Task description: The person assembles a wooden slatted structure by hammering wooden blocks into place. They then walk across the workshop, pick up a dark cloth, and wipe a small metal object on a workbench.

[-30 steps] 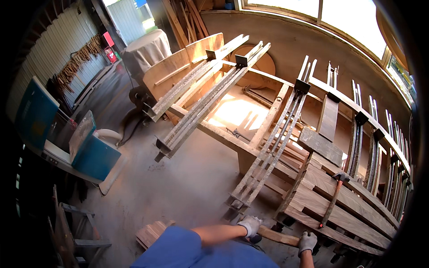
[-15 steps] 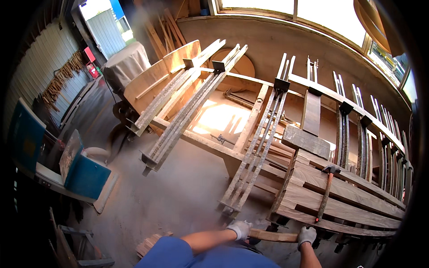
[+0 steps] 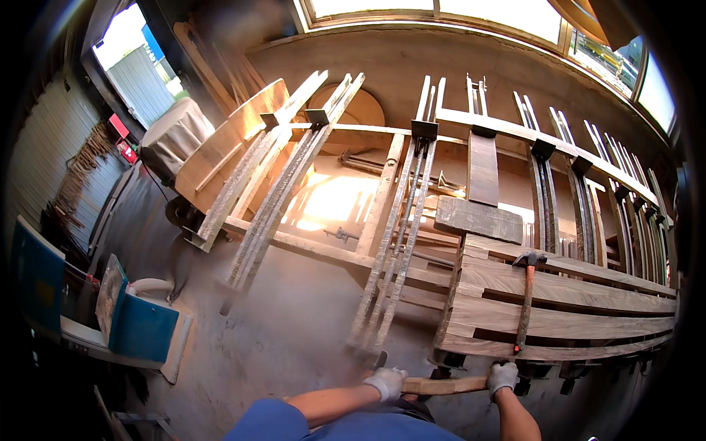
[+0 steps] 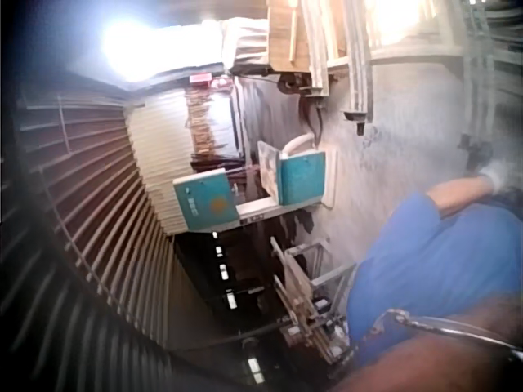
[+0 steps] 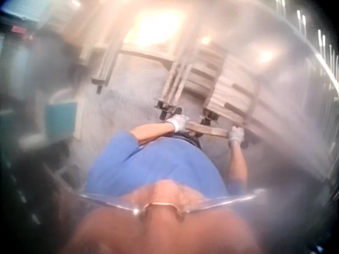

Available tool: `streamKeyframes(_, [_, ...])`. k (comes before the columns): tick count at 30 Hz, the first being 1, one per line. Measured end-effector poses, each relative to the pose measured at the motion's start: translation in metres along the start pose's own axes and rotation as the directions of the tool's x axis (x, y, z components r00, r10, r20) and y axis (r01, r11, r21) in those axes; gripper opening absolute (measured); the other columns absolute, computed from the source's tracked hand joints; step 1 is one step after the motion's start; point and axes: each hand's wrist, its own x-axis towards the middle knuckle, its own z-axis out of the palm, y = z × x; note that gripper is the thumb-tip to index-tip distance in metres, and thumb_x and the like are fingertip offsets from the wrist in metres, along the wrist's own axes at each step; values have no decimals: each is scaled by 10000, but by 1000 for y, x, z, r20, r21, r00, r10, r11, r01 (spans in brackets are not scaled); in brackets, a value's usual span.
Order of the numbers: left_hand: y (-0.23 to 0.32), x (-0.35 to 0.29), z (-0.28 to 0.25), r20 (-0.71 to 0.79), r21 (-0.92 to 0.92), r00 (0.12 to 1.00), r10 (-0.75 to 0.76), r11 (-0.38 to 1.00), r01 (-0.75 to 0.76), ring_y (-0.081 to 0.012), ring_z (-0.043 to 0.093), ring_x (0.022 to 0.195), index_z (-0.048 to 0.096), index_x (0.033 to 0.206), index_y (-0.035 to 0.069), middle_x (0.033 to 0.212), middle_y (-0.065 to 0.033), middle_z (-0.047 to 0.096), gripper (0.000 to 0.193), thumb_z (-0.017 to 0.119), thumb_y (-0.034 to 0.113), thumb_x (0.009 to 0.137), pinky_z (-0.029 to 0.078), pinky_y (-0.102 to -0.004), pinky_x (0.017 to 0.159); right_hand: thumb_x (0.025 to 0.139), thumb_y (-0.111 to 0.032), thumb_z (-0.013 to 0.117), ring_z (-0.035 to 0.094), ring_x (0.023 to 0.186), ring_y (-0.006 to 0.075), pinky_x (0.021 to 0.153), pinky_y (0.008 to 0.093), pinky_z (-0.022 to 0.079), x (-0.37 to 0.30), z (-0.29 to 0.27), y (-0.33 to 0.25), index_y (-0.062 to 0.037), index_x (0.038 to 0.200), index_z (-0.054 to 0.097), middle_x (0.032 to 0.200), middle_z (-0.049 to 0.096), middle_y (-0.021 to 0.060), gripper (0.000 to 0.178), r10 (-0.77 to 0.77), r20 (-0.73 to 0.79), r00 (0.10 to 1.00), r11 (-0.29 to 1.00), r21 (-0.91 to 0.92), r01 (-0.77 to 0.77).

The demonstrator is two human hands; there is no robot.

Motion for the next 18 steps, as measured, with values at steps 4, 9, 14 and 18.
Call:
streamKeyframes(4, [9, -8, -10, 43, -64, 998, -54, 996, 57, -416, 717, 1099, 677, 1156, 31, 1147, -237, 736, 306, 660, 223, 919, 580, -486, 957, 850, -339, 678, 740, 958, 450, 840, 514, 573, 11, 17, 16, -53, 908, 790, 950, 762, 235, 312, 91, 94, 991, 996, 13, -93])
streamKeyframes(9, [21, -14, -29, 96, -17, 993, -65, 998, 67, -406, 716, 1135, 678, 1197, 38, 1197, -252, 733, 373, 683, 225, 874, 570, -472, 983, 915, -356, 643, 724, 946, 433, 862, 487, 577, 26, 42, 35, -69, 851, 766, 924, 742, 225, 319, -38, 117, 992, 999, 13, 37])
streamKeyframes(14, [29, -20, -40, 72, 48, 997, 33, 998, -36, -407, 707, 1166, 665, 1210, 44, 1213, -249, 733, 460, 741, 296, 833, 560, -467, 1014, 942, -422, 618, 728, 1028, 410, 945, 490, 565, 25, 34, 27, -71, 916, 802, 1022, 759, 221, 397, -87, 214, 973, 987, -113, 113])
streamKeyframes(18, [27, -19, -27, 149, 113, 983, 106, 986, -123, -407, 711, 1153, 691, 1279, 105, 1208, -238, 743, 541, 750, 377, 815, 557, -480, 1025, 956, -484, 582, 723, 1075, 414, 988, 476, 559, 1, 15, 32, -59, 1000, 818, 1098, 760, 233, 488, -64, 364, 929, 985, -127, 117])
